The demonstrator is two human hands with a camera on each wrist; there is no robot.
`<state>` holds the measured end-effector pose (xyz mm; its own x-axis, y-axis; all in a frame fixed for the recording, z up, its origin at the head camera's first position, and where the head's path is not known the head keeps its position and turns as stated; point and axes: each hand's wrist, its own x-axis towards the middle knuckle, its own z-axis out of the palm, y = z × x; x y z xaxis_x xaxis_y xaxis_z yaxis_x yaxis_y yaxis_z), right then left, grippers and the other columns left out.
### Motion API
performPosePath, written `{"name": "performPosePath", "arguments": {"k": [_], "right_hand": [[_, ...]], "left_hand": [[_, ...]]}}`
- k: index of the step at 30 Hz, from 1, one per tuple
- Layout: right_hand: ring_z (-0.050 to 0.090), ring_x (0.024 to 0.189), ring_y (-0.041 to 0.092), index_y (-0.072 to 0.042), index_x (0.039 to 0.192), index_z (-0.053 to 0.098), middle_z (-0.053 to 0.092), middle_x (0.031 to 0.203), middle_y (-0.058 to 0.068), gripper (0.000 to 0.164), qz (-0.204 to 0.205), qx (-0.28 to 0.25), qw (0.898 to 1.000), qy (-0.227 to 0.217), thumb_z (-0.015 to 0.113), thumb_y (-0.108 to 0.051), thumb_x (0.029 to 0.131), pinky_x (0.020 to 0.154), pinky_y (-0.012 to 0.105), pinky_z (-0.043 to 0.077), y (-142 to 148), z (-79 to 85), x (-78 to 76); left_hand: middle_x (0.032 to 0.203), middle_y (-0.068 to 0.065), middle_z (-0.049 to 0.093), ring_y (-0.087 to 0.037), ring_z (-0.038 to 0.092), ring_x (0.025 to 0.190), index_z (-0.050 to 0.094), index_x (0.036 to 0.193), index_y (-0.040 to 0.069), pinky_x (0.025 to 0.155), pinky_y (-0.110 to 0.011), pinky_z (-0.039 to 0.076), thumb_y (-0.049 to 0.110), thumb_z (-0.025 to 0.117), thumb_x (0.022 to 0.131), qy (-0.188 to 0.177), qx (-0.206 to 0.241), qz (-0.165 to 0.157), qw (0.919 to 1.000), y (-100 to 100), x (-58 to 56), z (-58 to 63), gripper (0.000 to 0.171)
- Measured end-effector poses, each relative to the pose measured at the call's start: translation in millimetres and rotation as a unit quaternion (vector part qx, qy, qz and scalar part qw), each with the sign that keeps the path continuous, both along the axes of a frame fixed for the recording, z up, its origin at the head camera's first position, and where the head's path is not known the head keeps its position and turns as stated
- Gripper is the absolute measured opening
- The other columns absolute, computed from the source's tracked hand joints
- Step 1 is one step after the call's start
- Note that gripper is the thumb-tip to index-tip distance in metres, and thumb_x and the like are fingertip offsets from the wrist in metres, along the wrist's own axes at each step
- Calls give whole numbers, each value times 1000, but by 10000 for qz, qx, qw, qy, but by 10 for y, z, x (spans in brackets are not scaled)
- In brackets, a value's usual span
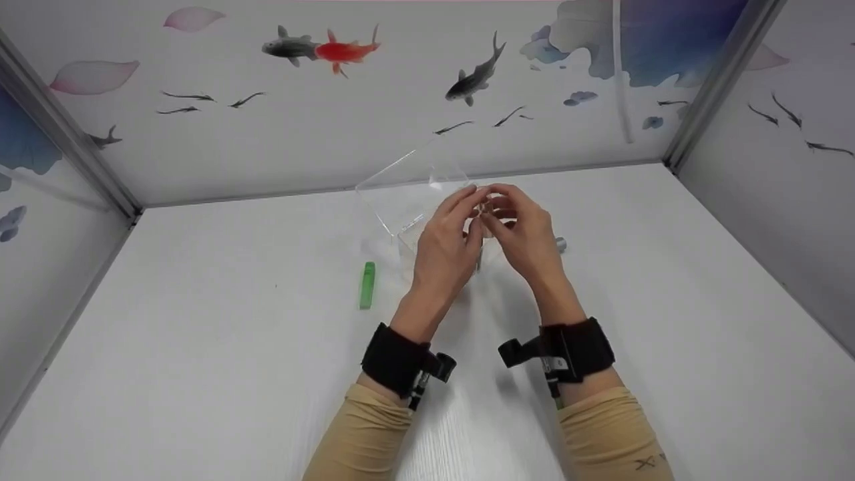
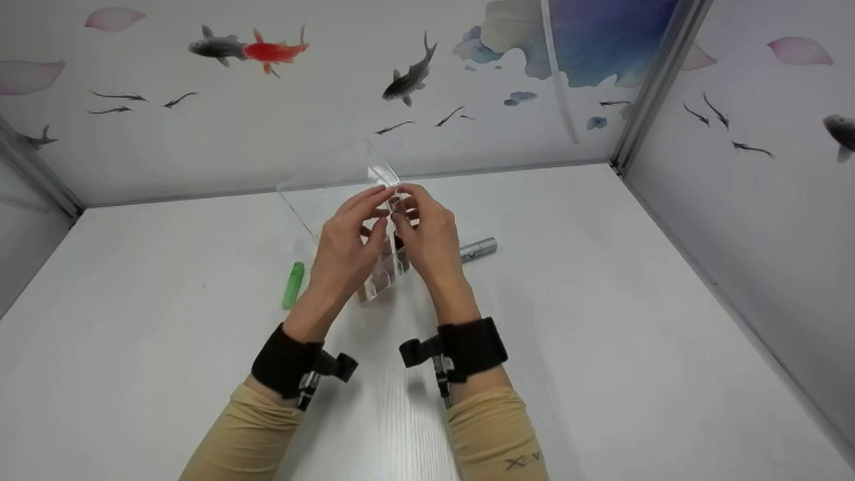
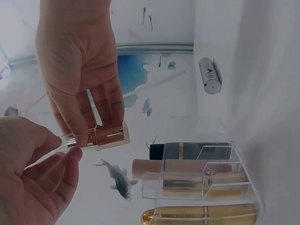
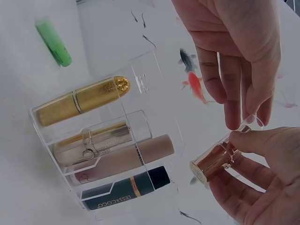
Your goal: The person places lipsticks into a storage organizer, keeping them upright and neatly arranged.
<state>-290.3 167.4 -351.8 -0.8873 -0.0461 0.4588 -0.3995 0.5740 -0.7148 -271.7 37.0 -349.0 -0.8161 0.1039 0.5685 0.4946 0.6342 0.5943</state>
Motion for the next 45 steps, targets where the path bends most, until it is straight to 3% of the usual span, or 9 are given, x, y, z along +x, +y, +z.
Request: {"name": "performPosePath", "arguments": {"k": [7,13,19,26,32,45], "right_hand": [[67,100,19,-15,119,60,70,106,7,28,-275,-55,9996,12,61,-20,91,86,36,54,38,-25,-33],[66,99,23,-12,114,58,66,111,7,25,-492,-3,9988,80,61,-22,91,82,36,56,50,-63,-57],[67,98,25,-11,119,57,66,109,11,29,-572,102,9981,205,62,-13,91,80,37,56,42,-108,-99],[66,99,23,-11,117,61,67,109,10,28,-662,-69,9975,252,64,-11,89,83,37,55,52,-160,-143],[66,98,22,-9,115,62,67,108,11,27,-712,99,9970,289,64,-8,89,83,35,55,51,-239,-185],[67,96,24,-4,117,62,66,109,13,29,-705,544,9954,361,62,-4,89,85,34,54,52,-349,-210]], "left_hand": [[128,-2,55,-11,61,92,58,130,20,70,-22,49,1,49,93,150,-359,42,9992,50,-52,-75,43],[133,-3,51,-13,60,102,51,136,19,76,-24,50,-6,48,88,8,-710,-325,9969,37,-98,-137,54],[137,-4,49,-14,58,113,46,139,14,85,-24,51,-2,45,92,7,-1128,-568,9920,20,-141,-175,49],[139,-5,48,-18,55,119,44,140,11,90,-29,51,-2,46,92,50,-1291,-749,9888,7,-166,-199,50],[136,-7,52,-20,56,118,47,138,7,96,-30,48,-1,49,90,280,-1589,-701,9844,4,-190,-245,49],[139,-8,50,-20,48,129,43,140,7,105,-29,40,3,52,91,13,-2271,-478,9727,18,-197,-308,50]]}}
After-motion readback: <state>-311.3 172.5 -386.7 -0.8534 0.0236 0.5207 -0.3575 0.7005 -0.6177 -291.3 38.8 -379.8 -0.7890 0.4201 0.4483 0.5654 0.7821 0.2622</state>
